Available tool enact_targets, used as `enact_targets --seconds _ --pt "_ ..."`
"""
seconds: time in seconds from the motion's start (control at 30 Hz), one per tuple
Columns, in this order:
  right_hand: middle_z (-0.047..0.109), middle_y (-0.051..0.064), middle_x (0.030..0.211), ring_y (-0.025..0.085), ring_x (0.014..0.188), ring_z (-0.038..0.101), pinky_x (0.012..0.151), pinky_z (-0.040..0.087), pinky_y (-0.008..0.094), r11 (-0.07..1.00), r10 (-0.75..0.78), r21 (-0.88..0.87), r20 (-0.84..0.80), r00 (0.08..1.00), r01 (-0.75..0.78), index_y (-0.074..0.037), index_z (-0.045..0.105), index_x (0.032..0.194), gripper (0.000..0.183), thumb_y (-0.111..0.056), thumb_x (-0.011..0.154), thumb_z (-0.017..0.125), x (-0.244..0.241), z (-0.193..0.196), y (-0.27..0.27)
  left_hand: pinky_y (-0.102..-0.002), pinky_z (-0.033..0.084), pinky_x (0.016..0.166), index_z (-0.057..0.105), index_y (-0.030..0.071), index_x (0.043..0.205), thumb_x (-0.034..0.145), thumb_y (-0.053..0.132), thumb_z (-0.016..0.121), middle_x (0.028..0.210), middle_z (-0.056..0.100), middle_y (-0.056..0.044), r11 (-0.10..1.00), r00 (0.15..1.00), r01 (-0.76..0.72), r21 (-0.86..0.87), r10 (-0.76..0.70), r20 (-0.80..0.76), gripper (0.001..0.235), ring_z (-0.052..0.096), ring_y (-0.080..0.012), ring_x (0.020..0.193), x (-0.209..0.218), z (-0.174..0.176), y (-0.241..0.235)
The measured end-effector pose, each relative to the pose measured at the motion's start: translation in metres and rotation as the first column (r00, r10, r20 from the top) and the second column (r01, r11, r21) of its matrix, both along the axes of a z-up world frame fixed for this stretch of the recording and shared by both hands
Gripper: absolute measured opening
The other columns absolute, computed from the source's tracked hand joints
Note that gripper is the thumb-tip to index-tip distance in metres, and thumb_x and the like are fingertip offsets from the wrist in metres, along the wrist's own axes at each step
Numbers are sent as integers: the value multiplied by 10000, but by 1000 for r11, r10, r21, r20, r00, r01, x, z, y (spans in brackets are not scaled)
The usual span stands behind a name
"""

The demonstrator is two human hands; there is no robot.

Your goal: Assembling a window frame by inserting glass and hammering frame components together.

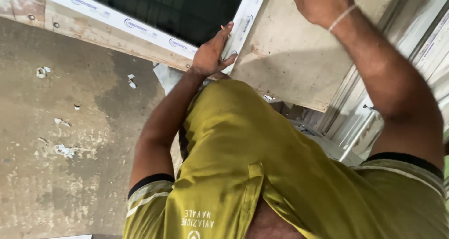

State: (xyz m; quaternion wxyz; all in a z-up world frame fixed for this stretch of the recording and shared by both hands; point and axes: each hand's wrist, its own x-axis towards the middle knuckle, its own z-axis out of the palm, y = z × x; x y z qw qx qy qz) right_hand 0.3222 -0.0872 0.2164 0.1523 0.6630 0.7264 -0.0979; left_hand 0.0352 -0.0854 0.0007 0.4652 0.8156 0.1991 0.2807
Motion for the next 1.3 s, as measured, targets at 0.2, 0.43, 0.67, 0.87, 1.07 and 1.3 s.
enact_targets --seconds 0.2,0.43,0.67,0.87,1.07,1.3 --pt "684 164 862 313 715 668 632 532 432 997 9 79 -8 1000 -8 -108 554 1467 327 -207 1156 585 6 -29 -39 -389 586 1015 325 6 1589 987 206 773 1584 490 -170 987 985 -161 -6 160 -69 777 673 -335 1240 -27 -20 23" --pt "642 168 850 287 542 612 452 513 414 996 -35 -79 63 997 40 -203 492 1582 479 -249 1112 573 -27 -1 -32 -387 570 1042 342 -2 1576 1032 133 726 1607 485 -135 894 925 -335 296 373 -78 679 663 -330 1273 -40 -39 42" --pt "637 92 806 192 559 567 481 504 360 976 215 -65 153 965 -207 -245 516 1609 505 -297 1114 601 -23 14 -37 -374 554 1061 362 -7 1569 1032 106 707 1598 487 -119 873 905 -381 305 420 -72 648 652 -312 1295 -38 -44 41" --pt "628 98 788 168 551 560 439 498 320 985 165 -47 35 986 -163 -126 431 1639 511 -270 1161 538 -8 -45 -73 -370 547 1109 354 1 1571 1040 89 693 1598 489 -106 852 894 -409 328 446 -42 637 636 -305 1333 -35 -38 40" --pt "633 126 835 193 539 564 455 493 344 993 88 -73 -31 996 -90 -139 451 1604 477 -301 1160 514 -38 -11 -56 -370 546 1107 353 3 1570 1051 51 678 1583 515 -126 855 896 -415 312 444 -27 615 643 -314 1317 -37 -45 38" --pt "641 107 756 211 527 608 436 507 361 954 248 -216 169 954 -210 -237 501 1597 527 -252 1075 573 -39 -4 -44 -388 540 1095 396 14 1558 1050 44 673 1502 572 -147 856 892 -423 297 451 -28 579 645 -330 1291 -43 -39 42"
